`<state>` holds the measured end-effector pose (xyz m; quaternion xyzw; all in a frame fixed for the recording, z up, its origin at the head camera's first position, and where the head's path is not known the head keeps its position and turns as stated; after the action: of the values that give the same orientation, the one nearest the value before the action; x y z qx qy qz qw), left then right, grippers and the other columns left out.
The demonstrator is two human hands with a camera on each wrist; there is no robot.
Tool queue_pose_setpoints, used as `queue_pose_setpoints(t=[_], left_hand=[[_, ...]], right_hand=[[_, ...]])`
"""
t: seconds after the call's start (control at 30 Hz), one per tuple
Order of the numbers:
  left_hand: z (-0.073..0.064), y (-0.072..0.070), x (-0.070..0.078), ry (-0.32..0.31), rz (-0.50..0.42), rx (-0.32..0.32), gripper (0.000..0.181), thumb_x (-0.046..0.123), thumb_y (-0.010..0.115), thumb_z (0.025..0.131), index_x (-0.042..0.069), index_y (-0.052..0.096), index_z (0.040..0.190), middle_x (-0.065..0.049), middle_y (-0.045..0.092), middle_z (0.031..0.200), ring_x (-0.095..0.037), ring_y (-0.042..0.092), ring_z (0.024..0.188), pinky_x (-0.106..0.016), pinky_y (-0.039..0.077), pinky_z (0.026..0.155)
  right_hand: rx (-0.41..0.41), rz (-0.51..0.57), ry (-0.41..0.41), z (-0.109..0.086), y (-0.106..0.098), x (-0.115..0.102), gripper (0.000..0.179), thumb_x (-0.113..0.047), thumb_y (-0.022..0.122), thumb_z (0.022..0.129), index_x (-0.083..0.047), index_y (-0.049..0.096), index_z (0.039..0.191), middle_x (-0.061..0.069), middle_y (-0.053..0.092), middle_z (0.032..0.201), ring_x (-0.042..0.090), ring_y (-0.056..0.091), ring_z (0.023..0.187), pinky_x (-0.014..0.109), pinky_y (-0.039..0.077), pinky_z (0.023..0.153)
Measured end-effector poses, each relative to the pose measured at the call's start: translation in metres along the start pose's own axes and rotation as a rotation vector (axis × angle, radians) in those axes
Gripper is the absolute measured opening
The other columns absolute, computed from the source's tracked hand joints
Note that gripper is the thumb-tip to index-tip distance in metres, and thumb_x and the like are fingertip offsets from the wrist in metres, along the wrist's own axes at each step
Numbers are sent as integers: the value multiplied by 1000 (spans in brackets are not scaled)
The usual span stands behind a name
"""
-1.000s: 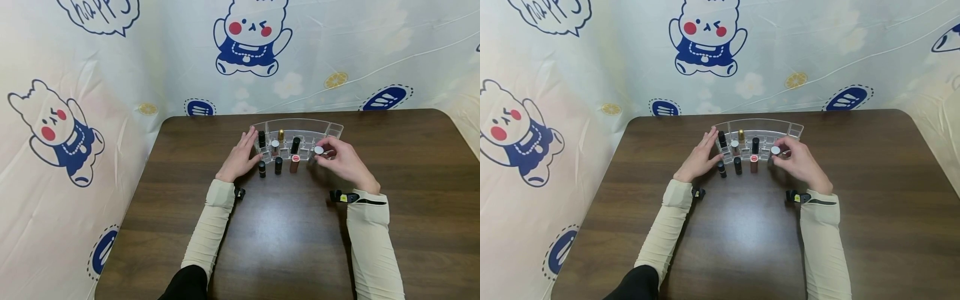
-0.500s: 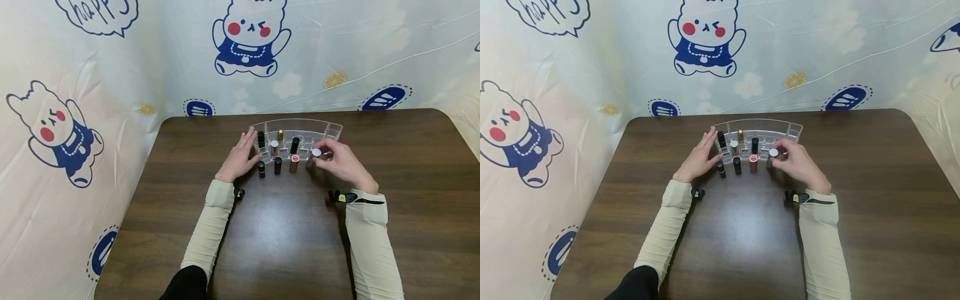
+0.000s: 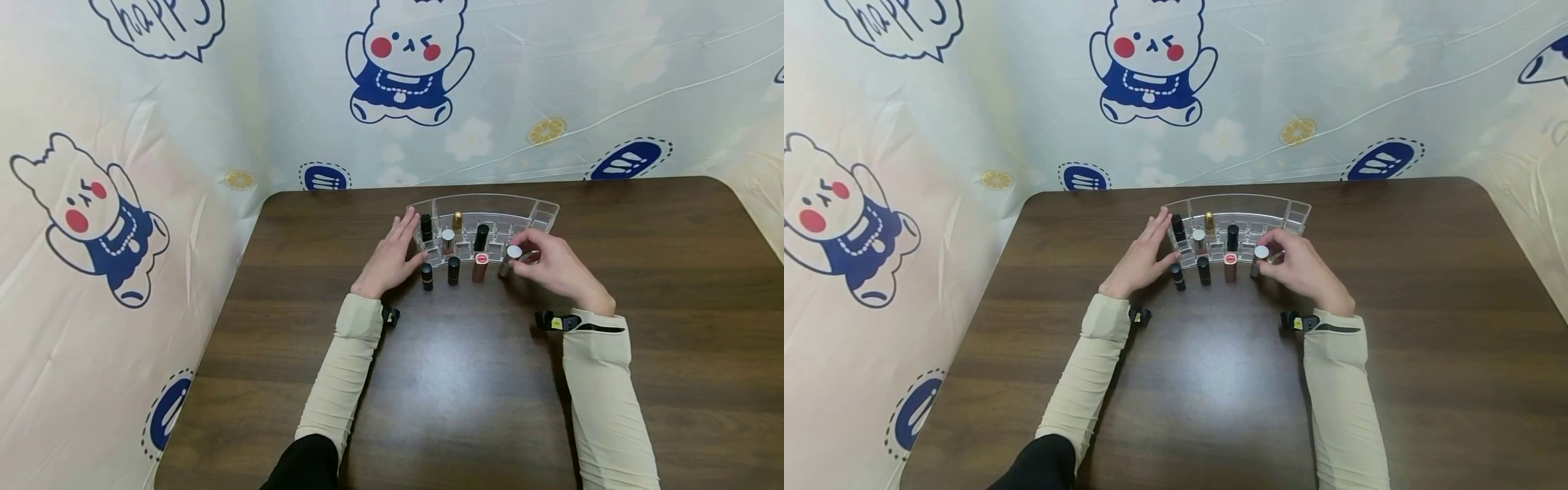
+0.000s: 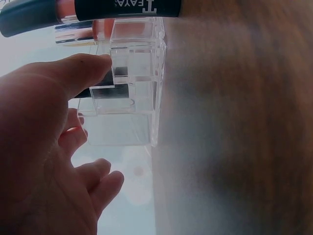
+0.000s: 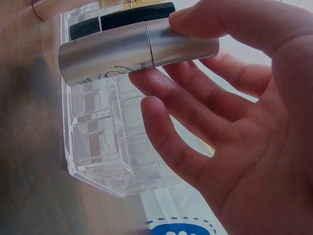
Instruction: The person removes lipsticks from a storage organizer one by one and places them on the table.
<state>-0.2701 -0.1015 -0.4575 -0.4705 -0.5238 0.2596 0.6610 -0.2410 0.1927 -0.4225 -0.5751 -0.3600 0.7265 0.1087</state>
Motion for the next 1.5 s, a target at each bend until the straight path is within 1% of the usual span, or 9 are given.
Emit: queue_pose_setpoints(t=[0.2,0.4,0.5,0.63,0.73,1.0,1.33,1.5], left_hand=[[0,0,0,10,5,9,77,38,55,98,16,12,157,6,-3,164,-31,8,151,-62,28,112],[1,1,-1,6,6,4,77,39,54,98,17,11,157,7,-5,164,-26,3,152,-61,27,112],[1,1,-1,12,3,8,77,38,55,98,15,12,157,7,-4,164,-27,4,152,-61,27,112],[1,1,-2,14,3,9,76,38,55,98,14,13,157,7,-4,164,-29,5,151,-61,27,112],[0,1,-2,6,3,4,77,39,54,98,17,11,157,8,-5,164,-28,5,152,-61,27,112],[0,1,-2,3,9,-3,77,41,52,98,21,7,157,8,-6,164,-30,7,152,-62,28,111],[0,0,0,5,10,-3,76,42,51,99,18,10,157,7,-5,164,-30,7,151,-63,28,111],[0,0,-1,5,7,-5,76,42,51,98,18,10,157,8,-5,164,-30,7,151,-63,28,111]], right_hand=[[-4,3,-4,1,1,2,24,-5,68,86,-2,61,109,13,65,101,26,64,93,38,54,82],[-8,6,3,1,2,3,25,-4,68,86,-1,60,110,14,65,101,28,64,94,46,52,84],[-7,6,7,1,3,4,26,-4,68,86,0,60,110,15,65,101,29,64,94,48,52,84],[-7,2,5,1,4,5,27,-3,68,85,0,59,110,15,65,101,29,64,94,47,52,83],[-11,-2,3,2,5,5,26,-3,68,85,0,60,110,15,65,101,29,64,94,45,53,83],[-39,9,25,2,6,5,27,-3,67,85,1,59,111,17,65,102,30,63,96,50,51,86],[-55,9,31,3,7,7,26,-3,67,86,0,59,110,17,64,103,30,63,97,51,51,87],[-55,5,22,3,7,7,26,-2,67,85,0,58,110,17,64,103,31,63,97,51,51,86]])
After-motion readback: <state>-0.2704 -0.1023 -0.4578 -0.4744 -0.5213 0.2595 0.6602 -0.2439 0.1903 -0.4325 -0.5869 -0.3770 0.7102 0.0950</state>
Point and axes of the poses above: each hand's wrist, its own z-axis towards the middle knuckle, its own y-axis out of the palm, x = y × z, the point moved 3 cm from there along z, towards the middle knuckle
